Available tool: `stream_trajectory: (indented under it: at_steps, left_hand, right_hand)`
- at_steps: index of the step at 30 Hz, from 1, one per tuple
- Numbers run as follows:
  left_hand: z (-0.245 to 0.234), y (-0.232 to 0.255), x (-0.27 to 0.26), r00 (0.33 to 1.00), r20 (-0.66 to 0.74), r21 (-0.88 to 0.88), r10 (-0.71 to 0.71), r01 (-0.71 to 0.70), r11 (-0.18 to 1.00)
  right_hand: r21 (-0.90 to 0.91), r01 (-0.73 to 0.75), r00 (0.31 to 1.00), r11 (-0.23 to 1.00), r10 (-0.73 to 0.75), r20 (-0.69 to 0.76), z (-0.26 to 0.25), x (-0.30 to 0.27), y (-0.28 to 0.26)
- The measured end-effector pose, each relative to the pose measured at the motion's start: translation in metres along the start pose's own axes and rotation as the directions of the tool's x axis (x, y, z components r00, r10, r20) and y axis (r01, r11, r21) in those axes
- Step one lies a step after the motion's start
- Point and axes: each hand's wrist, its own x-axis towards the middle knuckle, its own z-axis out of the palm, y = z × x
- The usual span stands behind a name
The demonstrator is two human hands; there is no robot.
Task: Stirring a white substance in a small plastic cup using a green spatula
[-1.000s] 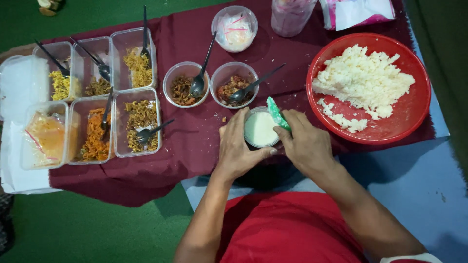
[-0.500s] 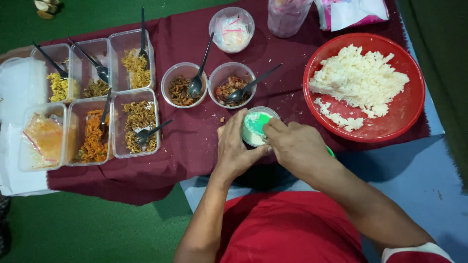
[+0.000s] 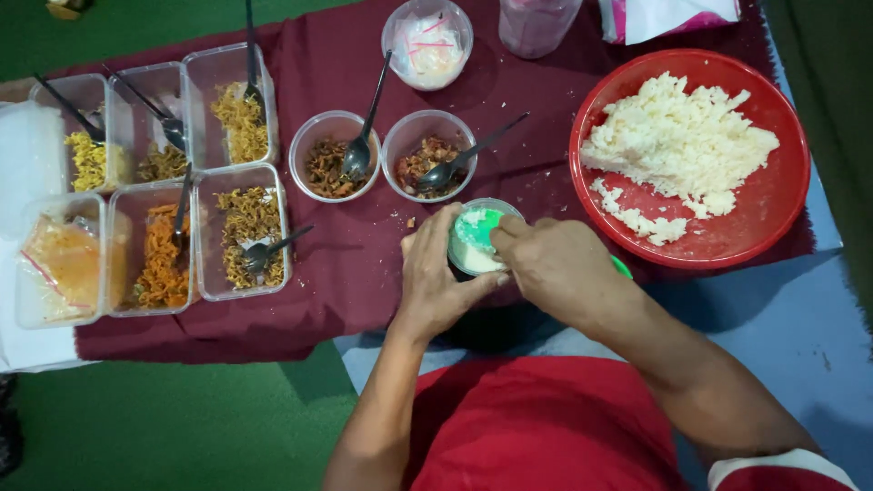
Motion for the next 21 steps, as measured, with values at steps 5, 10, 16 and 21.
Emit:
stream_trajectory:
  at_steps: [5,10,16,21]
  left_hand:
    - [-0.002,-0.001,0.002,1.000,0.005,-0.029,0.001,0.000,1.000]
    - [-0.002,-0.001,0.001,1.000,-0.001,-0.052,-0.006,0.006,0.999]
    - [-0.003,0.001,-0.001,1.000,0.006,-0.055,-0.007,0.007,0.998]
    - [-0.004,-0.002,-0.002,1.000,0.012,-0.057,0.016,-0.015,0.998]
  right_hand:
    - [0.122,0.005,0.996,0.993,-0.016,0.087,-0.017,0.012,0.014]
    - [0.161,0.050,0.994,0.986,-0.065,0.086,-0.014,0.012,0.020]
    - [-0.085,0.123,0.992,0.989,-0.125,-0.028,0.022,0.000,0.022]
    - [-0.004,0.162,0.984,0.987,-0.162,-0.073,0.016,0.002,0.025]
